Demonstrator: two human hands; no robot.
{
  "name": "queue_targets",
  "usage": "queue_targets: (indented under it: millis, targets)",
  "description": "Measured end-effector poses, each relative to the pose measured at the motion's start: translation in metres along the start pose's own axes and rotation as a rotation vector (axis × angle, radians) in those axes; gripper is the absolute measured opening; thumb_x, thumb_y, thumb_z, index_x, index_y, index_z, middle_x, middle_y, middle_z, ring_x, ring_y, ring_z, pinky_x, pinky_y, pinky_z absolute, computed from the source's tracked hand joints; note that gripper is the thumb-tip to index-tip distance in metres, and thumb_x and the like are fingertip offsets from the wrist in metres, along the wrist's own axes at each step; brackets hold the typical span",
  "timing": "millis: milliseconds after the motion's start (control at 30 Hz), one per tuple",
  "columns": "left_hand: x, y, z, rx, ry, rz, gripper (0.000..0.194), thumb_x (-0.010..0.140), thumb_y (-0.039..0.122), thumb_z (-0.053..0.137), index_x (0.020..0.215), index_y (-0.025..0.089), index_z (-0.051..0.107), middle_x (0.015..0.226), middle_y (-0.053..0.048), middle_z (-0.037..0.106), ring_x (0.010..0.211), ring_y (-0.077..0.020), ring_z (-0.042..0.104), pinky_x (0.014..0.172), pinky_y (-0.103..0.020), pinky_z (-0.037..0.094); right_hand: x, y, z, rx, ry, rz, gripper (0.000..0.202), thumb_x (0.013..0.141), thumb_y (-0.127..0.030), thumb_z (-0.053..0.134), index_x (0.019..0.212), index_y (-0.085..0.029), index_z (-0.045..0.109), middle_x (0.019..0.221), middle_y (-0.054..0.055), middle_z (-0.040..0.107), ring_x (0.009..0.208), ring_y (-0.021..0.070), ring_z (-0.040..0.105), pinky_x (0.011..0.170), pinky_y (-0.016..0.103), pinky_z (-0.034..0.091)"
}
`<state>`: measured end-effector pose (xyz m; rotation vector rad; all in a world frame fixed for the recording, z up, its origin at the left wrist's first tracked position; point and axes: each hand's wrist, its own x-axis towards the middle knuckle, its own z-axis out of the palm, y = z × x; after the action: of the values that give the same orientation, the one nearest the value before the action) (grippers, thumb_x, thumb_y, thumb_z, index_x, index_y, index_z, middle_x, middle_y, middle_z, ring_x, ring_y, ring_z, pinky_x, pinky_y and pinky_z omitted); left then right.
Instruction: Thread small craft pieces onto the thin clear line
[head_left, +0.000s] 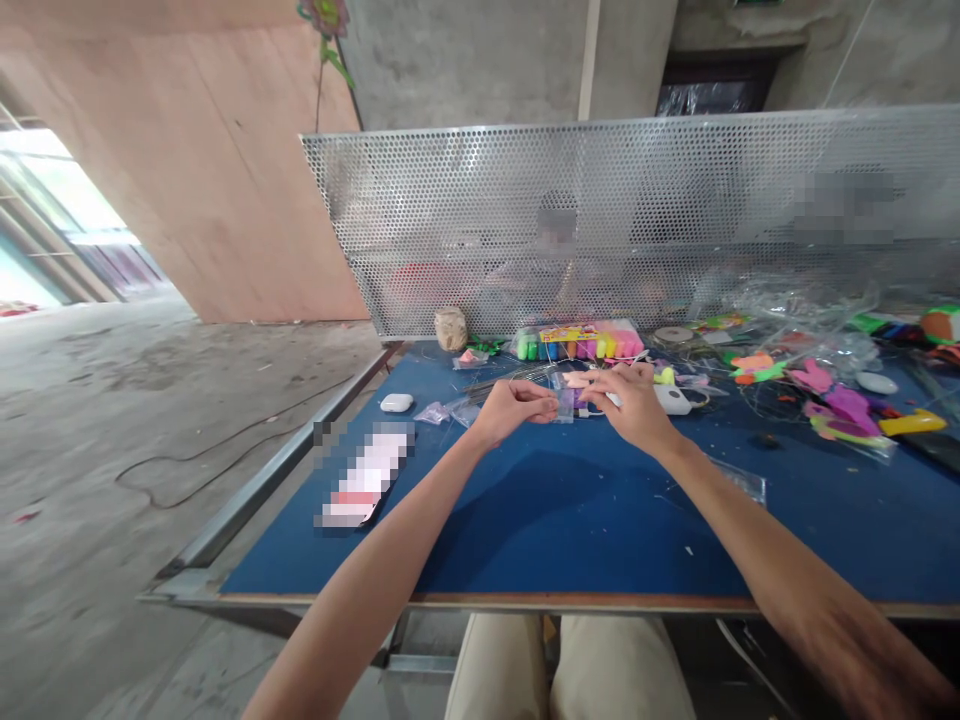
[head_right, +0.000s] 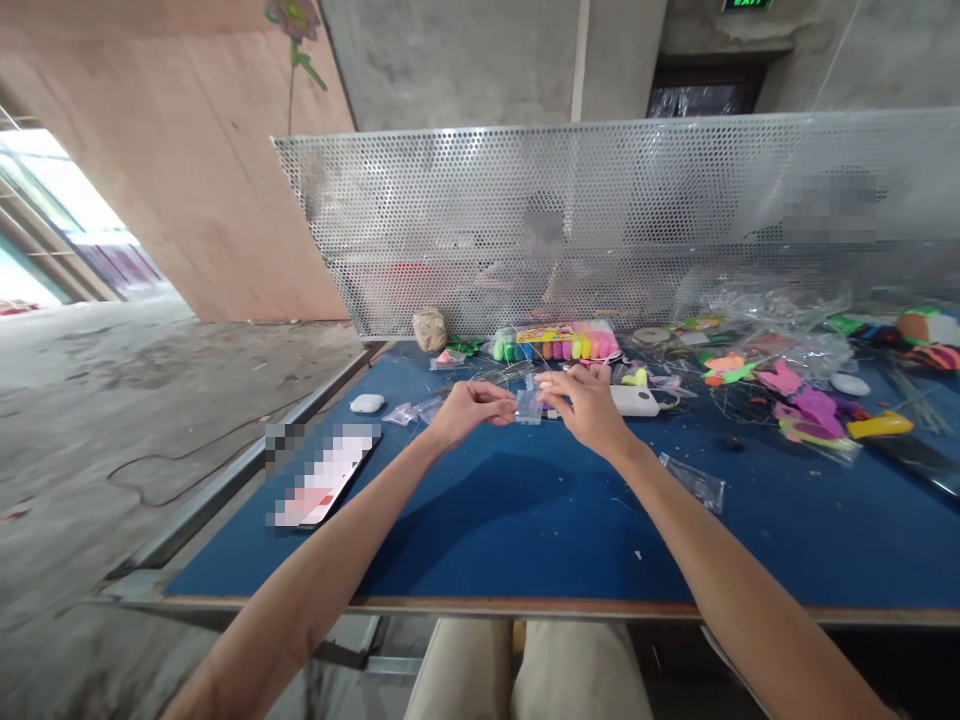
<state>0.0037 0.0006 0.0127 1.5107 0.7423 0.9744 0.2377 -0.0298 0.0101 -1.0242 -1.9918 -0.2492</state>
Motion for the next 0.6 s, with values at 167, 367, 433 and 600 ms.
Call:
queue_targets:
  millis: [167, 367, 433, 600]
  targets:
    - [0.002, -0.01, 0.007, 0.011, -0.013, 0.009, 0.035, 0.065, 0.039, 0.085, 0.087, 0.012, 0.076, 0.077, -0.01, 0.075, 0.072, -0.0202, 0.073, 0.073, -0.032, 0.061, -0.001, 0.002, 0.006, -0.083, -0.064, 0.011, 0.037, 0.098, -0.033, 0.053, 0.134, -0.029, 0.054, 0.094, 0.005, 0.076, 0.09, 0.0267, 0.062, 0.094, 0.049, 0.027]
    - [0.004, -0.015, 0.011, -0.083, 0.037, -0.066, 0.043, 0.063, 0.04, 0.087, 0.092, 0.011, 0.075, 0.085, -0.011, 0.075, 0.073, -0.0179, 0.072, 0.072, -0.03, 0.06, -0.003, 0.003, 0.012, 0.035, 0.029, 0.139, 0.053, 0.099, -0.035, 0.05, 0.147, -0.023, 0.034, 0.088, 0.007, 0.075, 0.096, 0.0301, 0.065, 0.097, 0.056, 0.031]
    - [0.005, -0.016, 0.012, -0.087, 0.083, -0.096, 0.043, 0.063, 0.041, 0.086, 0.092, 0.011, 0.075, 0.086, -0.01, 0.075, 0.068, -0.015, 0.07, 0.068, -0.028, 0.058, -0.004, 0.002, 0.013, 0.107, 0.062, 0.131, 0.053, 0.099, -0.035, 0.048, 0.148, -0.023, 0.032, 0.092, 0.008, 0.074, 0.094, 0.0289, 0.066, 0.097, 0.055, 0.035]
    - [0.006, -0.017, 0.012, -0.122, 0.194, -0.096, 0.041, 0.066, 0.043, 0.083, 0.093, 0.014, 0.075, 0.094, -0.009, 0.074, 0.055, -0.0068, 0.059, 0.057, -0.023, 0.052, -0.006, 0.004, 0.018, 0.335, 0.328, 0.292, 0.046, 0.096, -0.041, 0.049, 0.138, -0.022, 0.043, 0.116, 0.013, 0.064, 0.086, 0.0226, 0.063, 0.082, 0.043, 0.052]
